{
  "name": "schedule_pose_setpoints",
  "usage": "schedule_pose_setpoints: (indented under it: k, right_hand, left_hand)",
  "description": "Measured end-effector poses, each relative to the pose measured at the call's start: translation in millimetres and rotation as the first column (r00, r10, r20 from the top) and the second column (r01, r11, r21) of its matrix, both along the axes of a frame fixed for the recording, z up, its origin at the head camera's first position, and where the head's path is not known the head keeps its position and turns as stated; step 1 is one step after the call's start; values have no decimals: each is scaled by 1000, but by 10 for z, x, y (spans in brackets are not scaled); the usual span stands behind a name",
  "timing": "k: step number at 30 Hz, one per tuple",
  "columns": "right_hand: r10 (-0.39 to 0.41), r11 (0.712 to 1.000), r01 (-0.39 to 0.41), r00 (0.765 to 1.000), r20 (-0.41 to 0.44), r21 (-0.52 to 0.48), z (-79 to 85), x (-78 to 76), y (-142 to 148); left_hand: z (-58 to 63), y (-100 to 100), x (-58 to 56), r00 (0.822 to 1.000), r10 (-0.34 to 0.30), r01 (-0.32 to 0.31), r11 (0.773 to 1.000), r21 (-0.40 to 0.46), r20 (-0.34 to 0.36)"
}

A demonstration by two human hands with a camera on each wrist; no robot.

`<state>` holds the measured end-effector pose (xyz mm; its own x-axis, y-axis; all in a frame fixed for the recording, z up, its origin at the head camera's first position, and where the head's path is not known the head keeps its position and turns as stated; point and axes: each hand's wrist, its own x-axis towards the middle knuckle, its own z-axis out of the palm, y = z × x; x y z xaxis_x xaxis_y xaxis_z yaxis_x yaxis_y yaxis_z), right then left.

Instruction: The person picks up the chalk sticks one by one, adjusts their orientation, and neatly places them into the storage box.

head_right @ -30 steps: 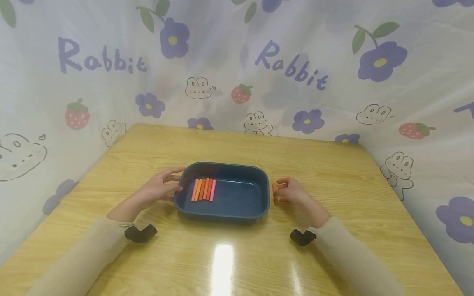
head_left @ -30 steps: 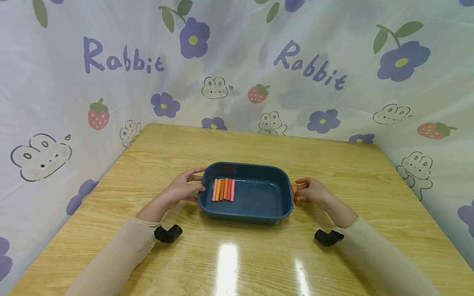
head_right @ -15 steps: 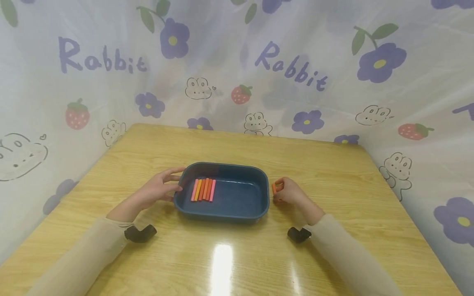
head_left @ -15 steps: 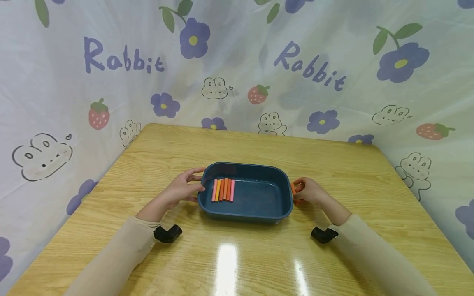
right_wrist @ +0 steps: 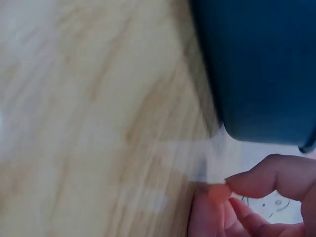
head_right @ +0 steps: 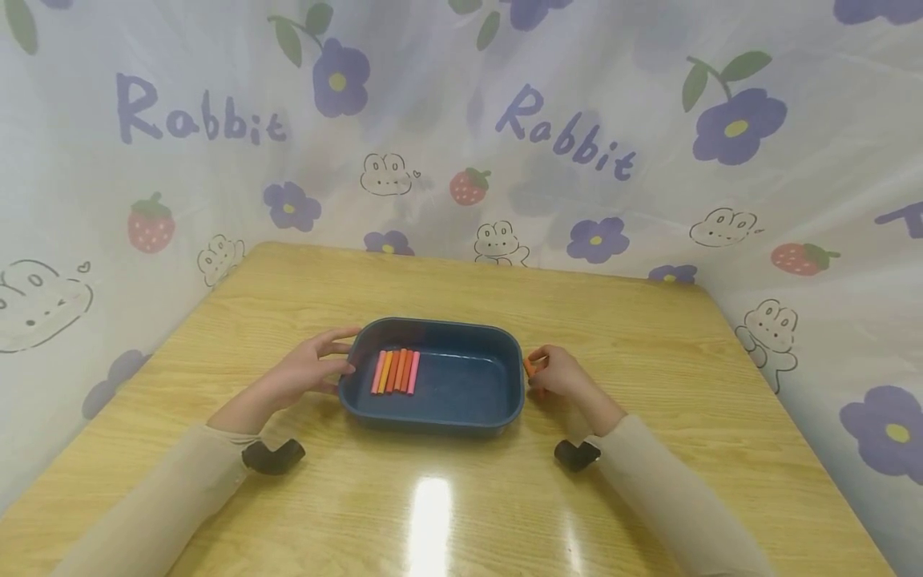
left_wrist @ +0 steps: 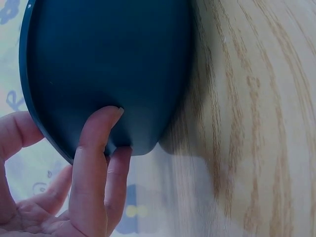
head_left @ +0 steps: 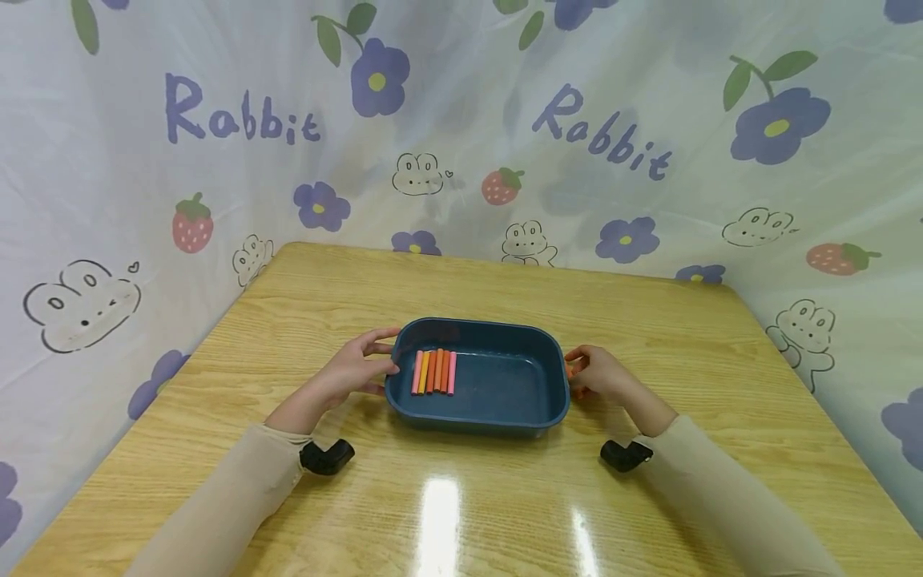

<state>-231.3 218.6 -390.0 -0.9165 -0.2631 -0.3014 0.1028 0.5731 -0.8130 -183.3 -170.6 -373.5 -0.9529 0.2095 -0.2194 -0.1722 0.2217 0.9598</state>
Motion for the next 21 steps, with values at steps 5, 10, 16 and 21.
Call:
schedule_pose_setpoints:
  k: [5,10,16,21]
  right_hand:
    - [-36,971,75,984,172,-226,7,-24,95]
    - [-48,898,162,960,275,-409,9,-32,159]
    - [-57,829,224,945,321,-513,123,-28,143]
    - [-58,805,241,942,332,-543,245,-18,86]
  left_hand:
    - [-15,2,-4,1000,3,-3,1000,-3,0]
    - [-26,-7,-5,1000,-5,5,1000,-1,-5]
    - [-13,-5,1,1000,-1,1,1000,-3,-1]
    - [-4,-9,3,1000,-5,5,1000,-9,-3]
